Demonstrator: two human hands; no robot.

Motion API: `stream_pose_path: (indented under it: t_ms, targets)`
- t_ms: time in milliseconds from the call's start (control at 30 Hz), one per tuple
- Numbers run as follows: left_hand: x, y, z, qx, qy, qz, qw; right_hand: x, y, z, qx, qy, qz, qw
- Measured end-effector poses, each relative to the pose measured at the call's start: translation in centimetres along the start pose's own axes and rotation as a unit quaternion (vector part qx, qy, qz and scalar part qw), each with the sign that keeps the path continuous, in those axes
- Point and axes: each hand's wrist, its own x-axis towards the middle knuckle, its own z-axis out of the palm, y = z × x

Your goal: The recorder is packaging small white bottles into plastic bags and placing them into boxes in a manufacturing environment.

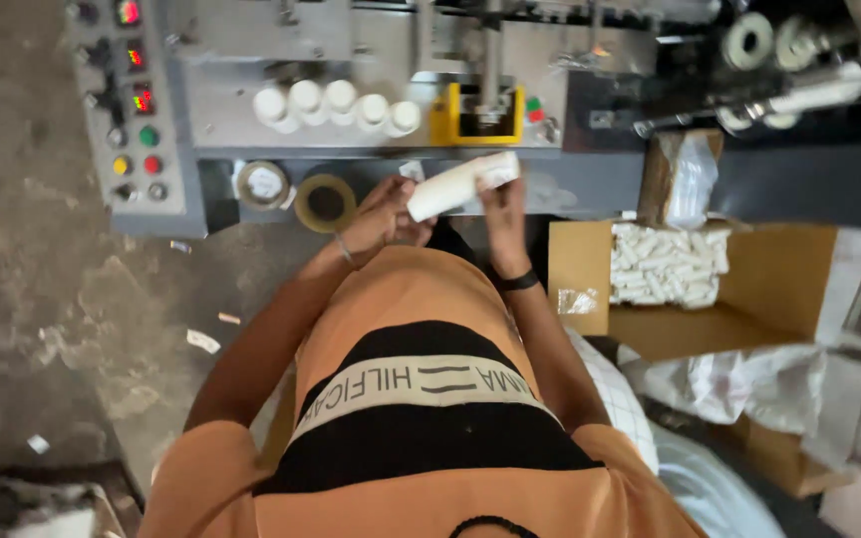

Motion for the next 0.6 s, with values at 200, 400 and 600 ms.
stream_pose_path:
  t_ms: [200,400,600]
  targets:
    - [2.1,2.7,6.6,0.15,-0.089,-0.065,0.983,-1.7,-1.4,-4.1,-0.038,-0.056,-0.042,0.997]
    - [6.3,-2.5,7.2,0.264,-0.011,-0.058,0.963,5.5,7.4,-18.4,-0.149,0.237,-0.08,0.957]
    - [8.8,-5.9,8.1,0.293,0.027,-0.074,0.953,14.7,23.0,-26.8,-0.299,0.302,-0.141,0.894]
